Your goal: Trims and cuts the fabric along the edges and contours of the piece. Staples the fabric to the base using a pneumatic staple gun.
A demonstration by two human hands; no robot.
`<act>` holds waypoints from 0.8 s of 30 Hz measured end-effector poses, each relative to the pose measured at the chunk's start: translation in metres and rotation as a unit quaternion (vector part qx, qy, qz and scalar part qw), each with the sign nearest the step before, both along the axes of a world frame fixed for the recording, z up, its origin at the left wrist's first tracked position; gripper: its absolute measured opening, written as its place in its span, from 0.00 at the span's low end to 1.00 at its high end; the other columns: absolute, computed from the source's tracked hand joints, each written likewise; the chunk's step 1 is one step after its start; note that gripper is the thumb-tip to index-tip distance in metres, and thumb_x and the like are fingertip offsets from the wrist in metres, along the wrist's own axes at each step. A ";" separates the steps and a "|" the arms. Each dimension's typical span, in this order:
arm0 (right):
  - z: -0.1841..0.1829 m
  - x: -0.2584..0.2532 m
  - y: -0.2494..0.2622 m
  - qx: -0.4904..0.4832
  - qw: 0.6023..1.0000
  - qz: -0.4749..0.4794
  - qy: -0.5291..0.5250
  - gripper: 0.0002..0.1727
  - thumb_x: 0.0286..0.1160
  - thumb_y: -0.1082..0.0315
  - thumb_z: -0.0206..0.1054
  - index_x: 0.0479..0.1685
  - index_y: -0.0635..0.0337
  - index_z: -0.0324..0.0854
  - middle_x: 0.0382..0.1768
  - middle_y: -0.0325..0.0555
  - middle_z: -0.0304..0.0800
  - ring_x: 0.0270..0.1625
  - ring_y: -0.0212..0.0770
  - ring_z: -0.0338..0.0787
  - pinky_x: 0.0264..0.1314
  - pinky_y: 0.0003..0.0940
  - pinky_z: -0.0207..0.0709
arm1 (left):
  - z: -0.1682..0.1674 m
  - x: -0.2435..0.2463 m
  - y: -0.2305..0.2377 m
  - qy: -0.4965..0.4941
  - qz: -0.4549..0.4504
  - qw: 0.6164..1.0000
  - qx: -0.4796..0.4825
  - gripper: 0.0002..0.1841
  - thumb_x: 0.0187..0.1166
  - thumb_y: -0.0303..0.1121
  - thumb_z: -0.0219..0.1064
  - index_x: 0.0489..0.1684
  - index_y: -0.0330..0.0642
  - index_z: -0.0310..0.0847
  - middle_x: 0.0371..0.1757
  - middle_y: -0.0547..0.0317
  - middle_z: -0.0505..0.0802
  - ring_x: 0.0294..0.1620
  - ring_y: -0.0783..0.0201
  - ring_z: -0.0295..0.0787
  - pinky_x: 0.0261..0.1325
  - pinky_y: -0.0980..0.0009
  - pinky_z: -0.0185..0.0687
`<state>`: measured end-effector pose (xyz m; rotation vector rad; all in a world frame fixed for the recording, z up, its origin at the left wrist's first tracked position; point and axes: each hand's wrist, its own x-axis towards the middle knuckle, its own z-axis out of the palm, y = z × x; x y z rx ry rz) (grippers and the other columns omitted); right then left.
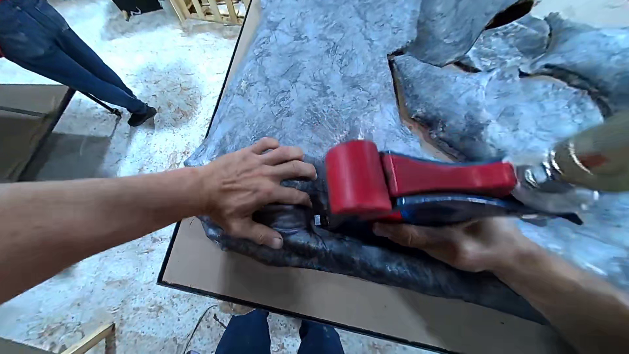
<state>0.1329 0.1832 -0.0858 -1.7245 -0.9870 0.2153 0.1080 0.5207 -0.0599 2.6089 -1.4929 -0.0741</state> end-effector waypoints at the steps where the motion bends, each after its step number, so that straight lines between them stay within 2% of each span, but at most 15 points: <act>1: -0.001 -0.004 0.001 -0.010 1.000 -0.015 -0.012 0.13 0.67 0.58 0.79 0.49 0.45 0.88 0.44 0.24 0.95 0.48 0.23 0.94 0.53 0.23 0.91 | -0.009 0.002 0.001 -0.013 0.005 1.000 -0.013 0.42 0.63 0.82 0.49 0.64 0.66 0.89 0.79 0.61 0.82 0.86 0.50 0.67 0.87 0.40 0.51; 3: -0.004 -0.009 0.005 -0.004 1.000 -0.021 -0.015 0.14 0.68 0.60 0.78 0.51 0.46 0.86 0.45 0.25 0.94 0.49 0.23 0.93 0.54 0.23 0.91 | -0.025 0.005 0.002 -0.024 0.004 0.999 -0.046 0.43 0.60 0.85 0.50 0.64 0.69 0.89 0.80 0.60 0.82 0.89 0.47 0.63 0.91 0.34 0.37; 5: -0.003 -0.009 0.011 0.006 1.000 -0.012 0.001 0.16 0.68 0.61 0.79 0.55 0.45 0.86 0.47 0.25 0.95 0.51 0.24 0.93 0.56 0.24 0.91 | -0.020 0.004 0.004 0.001 0.009 0.999 -0.033 0.42 0.61 0.84 0.49 0.67 0.72 0.87 0.84 0.62 0.77 0.92 0.48 0.57 0.91 0.33 0.32; 9: -0.002 -0.005 0.016 0.013 1.000 0.019 0.006 0.16 0.69 0.62 0.78 0.56 0.43 0.87 0.48 0.25 0.95 0.52 0.25 0.93 0.57 0.25 0.90 | -0.016 0.004 0.004 0.010 0.010 0.999 -0.035 0.41 0.61 0.82 0.52 0.64 0.70 0.89 0.84 0.62 0.78 0.91 0.48 0.59 0.91 0.32 0.35; 15: -0.005 -0.015 0.015 0.021 1.000 0.017 0.010 0.13 0.73 0.64 0.76 0.55 0.41 0.86 0.47 0.22 0.94 0.50 0.22 0.93 0.55 0.22 0.90 | -0.021 0.004 0.003 0.000 0.008 0.999 -0.041 0.44 0.60 0.82 0.54 0.70 0.67 0.85 0.83 0.59 0.78 0.91 0.46 0.59 0.90 0.30 0.35; 17: -0.003 -0.016 0.019 0.026 0.999 0.021 0.017 0.12 0.73 0.64 0.75 0.54 0.42 0.87 0.47 0.23 0.95 0.49 0.23 0.93 0.55 0.22 0.90 | -0.022 0.004 0.003 -0.002 0.008 0.998 -0.055 0.43 0.59 0.81 0.55 0.69 0.66 0.86 0.82 0.59 0.79 0.90 0.47 0.60 0.91 0.32 0.35; 19: -0.003 -0.018 0.020 0.040 0.999 0.019 0.021 0.12 0.72 0.65 0.76 0.54 0.45 0.87 0.47 0.27 0.95 0.49 0.26 0.94 0.54 0.24 0.91 | -0.020 -0.002 0.002 -0.005 0.022 0.998 -0.061 0.41 0.58 0.79 0.59 0.67 0.66 0.87 0.80 0.61 0.80 0.89 0.48 0.62 0.91 0.34 0.38; 21: -0.003 -0.019 0.019 0.055 0.998 0.006 0.016 0.16 0.70 0.67 0.77 0.57 0.47 0.86 0.49 0.29 0.95 0.51 0.29 0.94 0.56 0.26 0.91 | -0.013 -0.013 -0.003 -0.003 0.051 0.996 -0.075 0.36 0.57 0.72 0.70 0.62 0.62 0.90 0.77 0.62 0.85 0.87 0.51 0.67 0.92 0.38 0.44; 22: -0.003 -0.020 0.018 0.056 0.998 -0.005 0.006 0.18 0.70 0.67 0.77 0.59 0.47 0.85 0.50 0.29 0.95 0.52 0.29 0.94 0.57 0.27 0.91 | -0.015 -0.010 -0.001 -0.015 0.035 0.997 -0.066 0.38 0.60 0.74 0.64 0.66 0.62 0.88 0.78 0.61 0.83 0.88 0.50 0.66 0.91 0.37 0.44; 23: -0.003 -0.021 0.018 0.055 0.998 -0.018 -0.002 0.19 0.69 0.66 0.78 0.59 0.47 0.85 0.51 0.29 0.95 0.53 0.30 0.94 0.58 0.27 0.91 | -0.018 -0.012 0.000 -0.029 0.026 0.996 -0.078 0.37 0.63 0.74 0.61 0.65 0.60 0.88 0.77 0.60 0.84 0.86 0.50 0.69 0.90 0.37 0.47; 24: -0.003 -0.022 0.019 0.057 0.998 -0.028 -0.004 0.19 0.68 0.66 0.78 0.59 0.47 0.84 0.51 0.30 0.95 0.53 0.31 0.94 0.58 0.28 0.91 | -0.023 -0.023 -0.003 -0.035 0.046 0.992 -0.111 0.33 0.64 0.68 0.65 0.61 0.58 0.90 0.71 0.61 0.88 0.81 0.54 0.75 0.88 0.41 0.53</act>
